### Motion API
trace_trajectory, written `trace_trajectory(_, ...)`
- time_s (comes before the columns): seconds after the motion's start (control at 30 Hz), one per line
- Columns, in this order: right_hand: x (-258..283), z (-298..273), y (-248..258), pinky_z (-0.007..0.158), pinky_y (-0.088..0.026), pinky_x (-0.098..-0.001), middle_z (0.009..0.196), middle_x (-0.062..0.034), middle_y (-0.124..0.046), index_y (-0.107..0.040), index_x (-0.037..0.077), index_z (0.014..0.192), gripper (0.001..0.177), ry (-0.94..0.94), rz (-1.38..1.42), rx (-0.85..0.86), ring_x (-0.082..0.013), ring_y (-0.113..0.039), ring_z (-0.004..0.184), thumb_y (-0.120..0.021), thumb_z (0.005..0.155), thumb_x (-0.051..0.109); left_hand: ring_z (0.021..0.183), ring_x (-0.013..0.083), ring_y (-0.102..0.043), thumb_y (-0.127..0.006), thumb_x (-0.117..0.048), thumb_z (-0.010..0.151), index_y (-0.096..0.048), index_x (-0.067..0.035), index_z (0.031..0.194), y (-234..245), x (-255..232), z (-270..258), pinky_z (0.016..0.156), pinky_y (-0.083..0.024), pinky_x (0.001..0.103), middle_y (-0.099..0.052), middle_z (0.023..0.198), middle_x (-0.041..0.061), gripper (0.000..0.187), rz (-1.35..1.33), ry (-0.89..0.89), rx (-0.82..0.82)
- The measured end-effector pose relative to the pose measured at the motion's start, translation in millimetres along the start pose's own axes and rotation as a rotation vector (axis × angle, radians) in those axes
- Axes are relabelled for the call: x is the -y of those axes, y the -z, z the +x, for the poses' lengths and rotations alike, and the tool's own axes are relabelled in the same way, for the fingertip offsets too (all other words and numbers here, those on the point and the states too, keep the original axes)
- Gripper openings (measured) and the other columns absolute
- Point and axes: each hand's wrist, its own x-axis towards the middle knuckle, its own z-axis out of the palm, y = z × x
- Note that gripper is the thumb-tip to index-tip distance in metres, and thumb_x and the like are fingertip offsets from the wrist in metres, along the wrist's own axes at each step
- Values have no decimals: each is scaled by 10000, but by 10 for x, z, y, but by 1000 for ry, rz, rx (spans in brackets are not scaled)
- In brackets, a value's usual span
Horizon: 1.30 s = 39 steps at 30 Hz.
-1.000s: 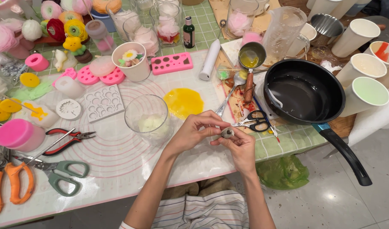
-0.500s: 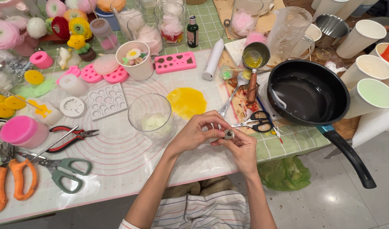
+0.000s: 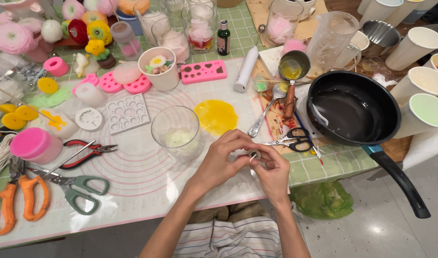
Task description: Preparing and assembling small decorative candle molds on a workbench.
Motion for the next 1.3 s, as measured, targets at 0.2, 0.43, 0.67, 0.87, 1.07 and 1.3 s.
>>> trace_trajectory(0.2,-69,-40,-22,929,-602,-318,1195,-171,-715,-616,-92,1318,430,45,-111,37,-228,-728,1073,-724,901,-75,1122,218,-670,-753,-39,811,-761,-91,1141,46,87,-123,930,-552,336,-673,1173,45,335,18,-83,-108)
trace_trajectory(0.43,-91,-46,-19,920,-616,-306,1193,-145,-736,-635,-73,1299,396,98,-135,34,-203,-748,1061,-704,910,-66,1055,223,-666,-813,-110,761,-729,-79,1146,-6,-50,-176,877,-532,339,-682,1110,42,396,86,-44,-216)
trace_trajectory(0.67,-266,-87,78,916,-598,-288,1130,-126,-755,-677,-63,1263,383,218,-330,-83,-154,-726,1015,-726,884,-87,947,224,-671,-874,-178,755,-773,-73,1067,-199,-20,-264,849,-504,353,-717,1016,33,345,274,-189,-386)
trace_trajectory(0.87,-231,-87,84,857,-598,-273,1078,-129,-778,-689,-50,1261,415,273,-452,-124,-155,-744,951,-750,851,-75,957,227,-672,-861,-166,772,-773,-74,1080,-203,-31,-267,852,-507,350,-721,1030,37,333,271,-197,-393)
trace_trajectory(1.07,-211,-94,53,839,-598,-268,1080,-145,-781,-694,-41,1258,417,305,-450,-121,-176,-761,971,-739,845,-85,956,228,-673,-862,-159,770,-765,-72,1076,-205,-47,-283,847,-507,349,-716,1020,38,332,278,-200,-389)
trace_trajectory(1.3,-204,-102,32,853,-597,-279,1095,-155,-779,-702,-42,1250,426,324,-454,-134,-175,-752,969,-721,830,-110,958,229,-672,-861,-148,766,-757,-63,1077,-202,-63,-298,849,-509,353,-715,1028,40,339,283,-218,-398)
